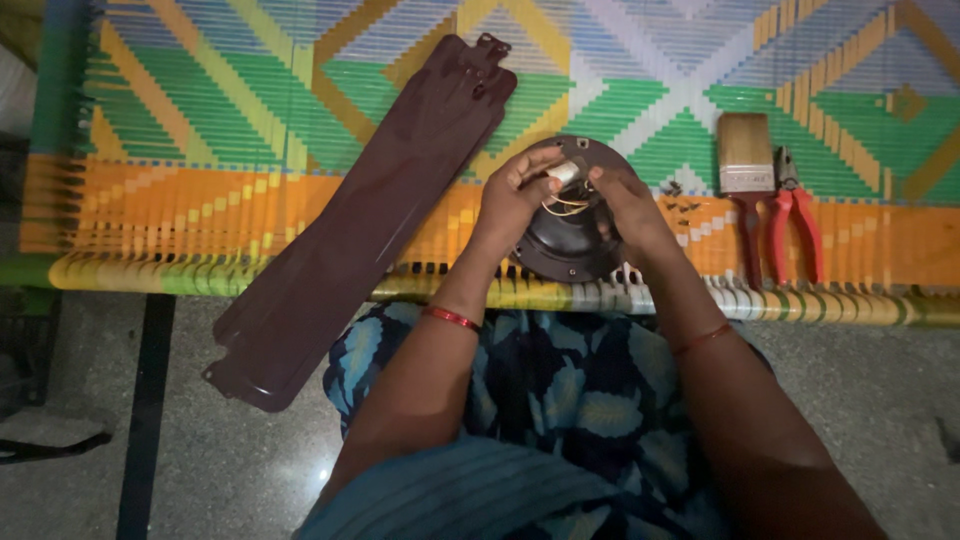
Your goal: The person sits on the floor and uses a screwdriver to tighten screws on a circular metal electrical component. They repeatedly adjust the component and tighten multiple screws around its perimeter.
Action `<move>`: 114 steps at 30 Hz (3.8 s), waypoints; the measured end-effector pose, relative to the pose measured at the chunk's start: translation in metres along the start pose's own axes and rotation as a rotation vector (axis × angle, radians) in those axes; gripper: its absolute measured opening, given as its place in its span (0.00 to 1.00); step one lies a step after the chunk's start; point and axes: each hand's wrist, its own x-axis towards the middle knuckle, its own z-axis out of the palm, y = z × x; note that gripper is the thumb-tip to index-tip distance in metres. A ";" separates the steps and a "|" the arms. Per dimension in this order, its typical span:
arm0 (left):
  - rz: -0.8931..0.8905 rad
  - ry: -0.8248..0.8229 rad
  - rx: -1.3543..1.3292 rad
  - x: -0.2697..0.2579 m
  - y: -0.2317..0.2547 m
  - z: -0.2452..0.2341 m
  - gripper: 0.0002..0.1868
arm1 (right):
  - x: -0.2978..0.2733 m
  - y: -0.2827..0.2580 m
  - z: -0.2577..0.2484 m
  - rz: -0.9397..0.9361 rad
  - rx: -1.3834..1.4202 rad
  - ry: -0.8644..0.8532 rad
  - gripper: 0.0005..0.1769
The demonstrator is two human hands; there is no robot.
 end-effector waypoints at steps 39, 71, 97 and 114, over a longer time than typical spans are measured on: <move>-0.217 -0.032 -0.085 0.006 0.008 0.000 0.22 | -0.041 -0.024 0.019 -0.224 -0.229 -0.157 0.38; -0.242 -0.206 -0.147 0.006 0.025 -0.002 0.21 | -0.047 -0.009 0.022 -0.549 -0.351 0.049 0.30; -0.258 -0.162 -0.119 0.004 0.029 0.000 0.21 | -0.016 -0.006 -0.006 -0.397 -0.150 -0.057 0.26; 0.114 -0.018 -0.011 0.021 -0.022 0.000 0.22 | -0.017 -0.011 -0.017 -0.375 -0.191 0.118 0.20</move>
